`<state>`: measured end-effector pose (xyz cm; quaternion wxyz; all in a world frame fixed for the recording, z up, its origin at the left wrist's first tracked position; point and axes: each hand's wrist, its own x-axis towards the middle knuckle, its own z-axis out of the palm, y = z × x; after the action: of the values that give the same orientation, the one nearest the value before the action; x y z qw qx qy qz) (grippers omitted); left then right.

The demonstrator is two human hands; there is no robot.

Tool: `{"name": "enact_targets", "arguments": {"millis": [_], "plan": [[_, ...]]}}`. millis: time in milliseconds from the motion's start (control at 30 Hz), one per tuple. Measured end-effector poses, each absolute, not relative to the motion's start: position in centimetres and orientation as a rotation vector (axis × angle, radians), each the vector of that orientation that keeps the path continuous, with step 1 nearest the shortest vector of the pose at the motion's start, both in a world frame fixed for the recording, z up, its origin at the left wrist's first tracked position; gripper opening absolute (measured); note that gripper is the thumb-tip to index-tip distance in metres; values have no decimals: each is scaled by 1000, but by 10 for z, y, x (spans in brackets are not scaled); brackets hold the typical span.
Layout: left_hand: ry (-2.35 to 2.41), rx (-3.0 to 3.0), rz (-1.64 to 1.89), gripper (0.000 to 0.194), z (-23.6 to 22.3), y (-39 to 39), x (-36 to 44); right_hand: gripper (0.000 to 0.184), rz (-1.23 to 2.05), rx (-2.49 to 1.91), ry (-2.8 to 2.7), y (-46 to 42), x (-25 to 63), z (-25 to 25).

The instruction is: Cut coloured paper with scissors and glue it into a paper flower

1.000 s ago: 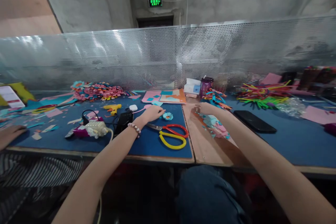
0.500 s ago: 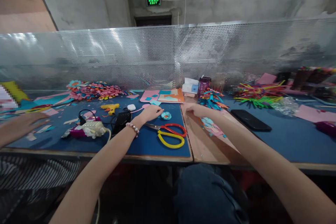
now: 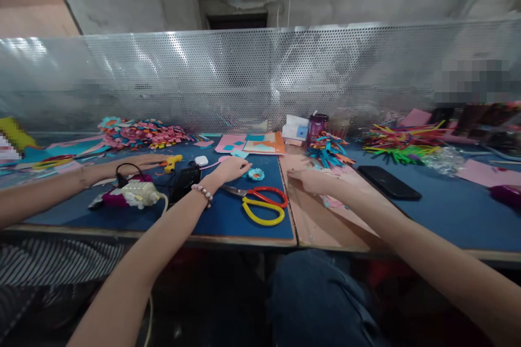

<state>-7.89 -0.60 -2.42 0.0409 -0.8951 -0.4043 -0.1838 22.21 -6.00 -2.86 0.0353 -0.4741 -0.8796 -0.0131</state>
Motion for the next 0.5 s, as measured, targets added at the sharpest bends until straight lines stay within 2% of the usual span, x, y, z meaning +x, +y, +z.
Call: {"name": "enact_targets", "arguments": {"millis": [133,367,500], "plan": [[-1231,-2734,-560,47,-25,-4,-79,42,-88,-1499,-2682,-69,236,-21],[-1239,-2727,-566,48,-27,-2,-78,63,-56,-1356,-2673,-116,240,-42],[-1254,-2705,-578,49,-28,-2,-77,55,-132,-1442,-2453,-145,260,-38]]}}
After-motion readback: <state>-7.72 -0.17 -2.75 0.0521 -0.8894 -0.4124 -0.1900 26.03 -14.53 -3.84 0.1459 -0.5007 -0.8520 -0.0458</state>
